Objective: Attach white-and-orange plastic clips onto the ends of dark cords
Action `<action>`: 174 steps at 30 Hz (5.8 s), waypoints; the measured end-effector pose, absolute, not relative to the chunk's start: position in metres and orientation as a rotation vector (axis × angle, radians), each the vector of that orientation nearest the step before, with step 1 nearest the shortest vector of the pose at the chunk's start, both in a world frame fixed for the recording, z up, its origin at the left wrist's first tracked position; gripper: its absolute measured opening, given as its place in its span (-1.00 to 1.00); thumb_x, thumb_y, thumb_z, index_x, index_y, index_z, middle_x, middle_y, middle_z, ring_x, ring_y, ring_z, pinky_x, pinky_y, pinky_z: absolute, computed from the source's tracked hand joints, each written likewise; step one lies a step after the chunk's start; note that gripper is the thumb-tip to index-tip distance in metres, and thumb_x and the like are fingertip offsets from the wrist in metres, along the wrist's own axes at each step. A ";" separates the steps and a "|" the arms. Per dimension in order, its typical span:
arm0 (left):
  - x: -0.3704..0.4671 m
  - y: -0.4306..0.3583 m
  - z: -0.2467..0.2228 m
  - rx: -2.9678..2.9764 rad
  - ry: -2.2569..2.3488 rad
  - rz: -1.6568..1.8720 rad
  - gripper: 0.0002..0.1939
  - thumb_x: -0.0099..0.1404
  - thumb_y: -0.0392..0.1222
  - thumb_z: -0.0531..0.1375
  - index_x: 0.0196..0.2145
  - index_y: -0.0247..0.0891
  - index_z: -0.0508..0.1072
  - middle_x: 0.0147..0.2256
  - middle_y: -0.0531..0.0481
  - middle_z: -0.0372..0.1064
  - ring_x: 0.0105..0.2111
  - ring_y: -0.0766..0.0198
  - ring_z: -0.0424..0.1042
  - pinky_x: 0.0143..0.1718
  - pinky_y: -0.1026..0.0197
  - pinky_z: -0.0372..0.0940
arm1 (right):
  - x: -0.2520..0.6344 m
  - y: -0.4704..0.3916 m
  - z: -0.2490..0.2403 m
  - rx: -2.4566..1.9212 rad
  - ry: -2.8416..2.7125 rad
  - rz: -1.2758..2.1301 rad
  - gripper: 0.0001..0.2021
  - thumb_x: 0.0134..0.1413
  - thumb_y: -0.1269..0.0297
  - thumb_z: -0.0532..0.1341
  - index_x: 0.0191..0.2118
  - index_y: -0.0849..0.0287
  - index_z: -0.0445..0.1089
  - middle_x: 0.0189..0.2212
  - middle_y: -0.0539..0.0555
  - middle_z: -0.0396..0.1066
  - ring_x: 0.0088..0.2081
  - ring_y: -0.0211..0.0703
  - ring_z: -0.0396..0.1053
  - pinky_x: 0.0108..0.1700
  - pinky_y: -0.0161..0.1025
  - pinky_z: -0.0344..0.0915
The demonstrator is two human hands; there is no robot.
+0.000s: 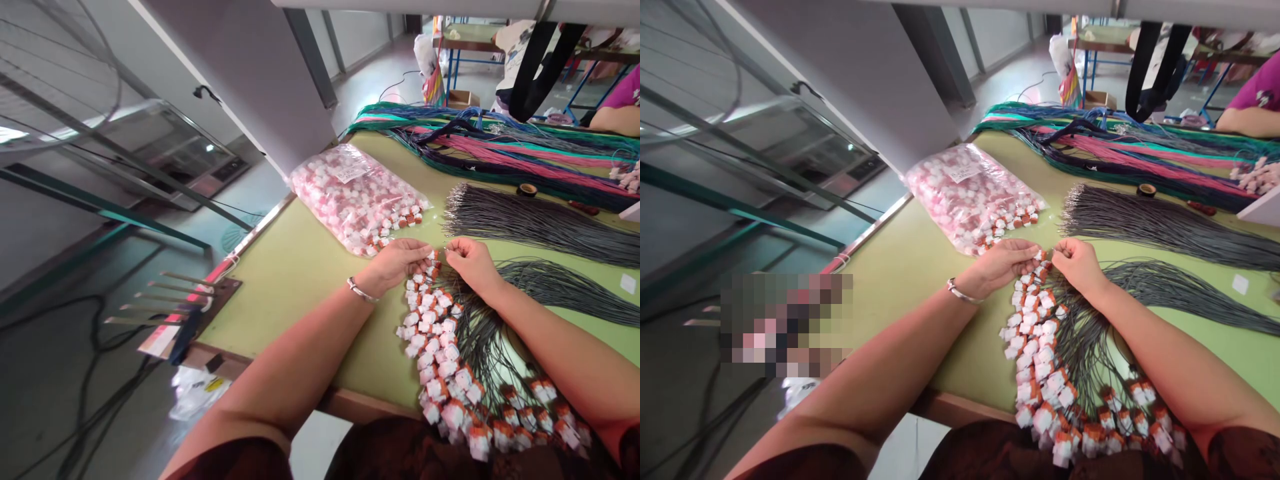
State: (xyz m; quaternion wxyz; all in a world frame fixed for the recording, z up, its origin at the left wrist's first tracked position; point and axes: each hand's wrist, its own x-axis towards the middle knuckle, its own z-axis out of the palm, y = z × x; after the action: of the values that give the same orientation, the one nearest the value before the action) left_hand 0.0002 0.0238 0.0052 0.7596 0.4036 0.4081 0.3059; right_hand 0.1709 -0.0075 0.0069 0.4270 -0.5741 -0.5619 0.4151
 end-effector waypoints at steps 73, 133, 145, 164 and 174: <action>0.008 0.023 0.009 0.733 0.880 0.771 -0.85 0.31 -0.34 0.16 -0.42 -0.44 0.44 -0.55 -0.03 0.44 -0.62 0.47 0.41 -0.55 0.45 0.31 | 0.170 -0.011 0.005 -1.358 -1.481 0.911 -0.93 -0.25 0.30 0.13 -0.60 0.14 0.23 -0.68 -0.09 0.17 -0.58 -0.33 0.06 -0.51 -0.33 0.04; -0.026 0.033 0.027 2.234 1.615 0.787 -0.81 0.24 -0.25 0.15 -0.26 -0.26 0.56 -0.28 -0.17 0.43 -0.26 0.11 0.39 -0.20 0.07 0.28 | 0.202 0.005 0.025 -1.520 -1.663 1.080 -0.74 -0.16 0.09 0.31 -0.50 0.23 0.46 -0.67 0.00 0.37 -0.66 -0.38 0.08 -0.59 -0.33 -0.02; -0.027 0.057 -0.011 2.484 1.508 0.887 -0.73 0.25 -0.35 0.05 -0.29 -0.24 0.56 -0.26 -0.14 0.42 -0.16 0.10 0.35 -0.04 0.03 0.25 | 0.189 0.003 0.017 -1.451 -1.050 1.479 -0.78 -0.30 0.33 0.33 -0.42 0.19 0.34 -0.62 -0.01 0.44 -0.67 -0.39 0.19 -0.62 -0.39 0.23; 0.004 0.017 0.005 0.841 0.816 0.935 -0.85 0.05 -0.29 0.35 -0.36 -0.34 0.55 -0.38 -0.04 0.51 -0.35 0.36 0.47 -0.13 0.23 0.34 | 0.177 -0.008 0.009 -1.399 -1.419 1.061 -0.86 -0.21 0.24 0.15 -0.60 0.18 0.34 -0.67 -0.07 0.18 -0.56 -0.32 0.05 -0.49 -0.33 0.02; 0.003 0.019 0.003 0.826 0.716 0.902 -0.83 0.02 -0.38 0.35 -0.35 -0.33 0.55 -0.39 -0.01 0.50 -0.36 0.37 0.46 -0.21 0.27 0.33 | 0.178 -0.009 0.004 -1.407 -1.556 0.903 -0.88 -0.20 0.29 0.12 -0.60 0.17 0.35 -0.72 -0.09 0.14 -0.61 -0.32 0.02 -0.53 -0.32 -0.03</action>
State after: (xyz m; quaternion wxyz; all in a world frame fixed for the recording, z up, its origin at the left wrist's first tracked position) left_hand 0.0031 0.0194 0.0034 0.7593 0.3793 0.3286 0.4142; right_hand 0.1779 -0.0094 0.0036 0.4158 -0.5603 -0.6196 0.3595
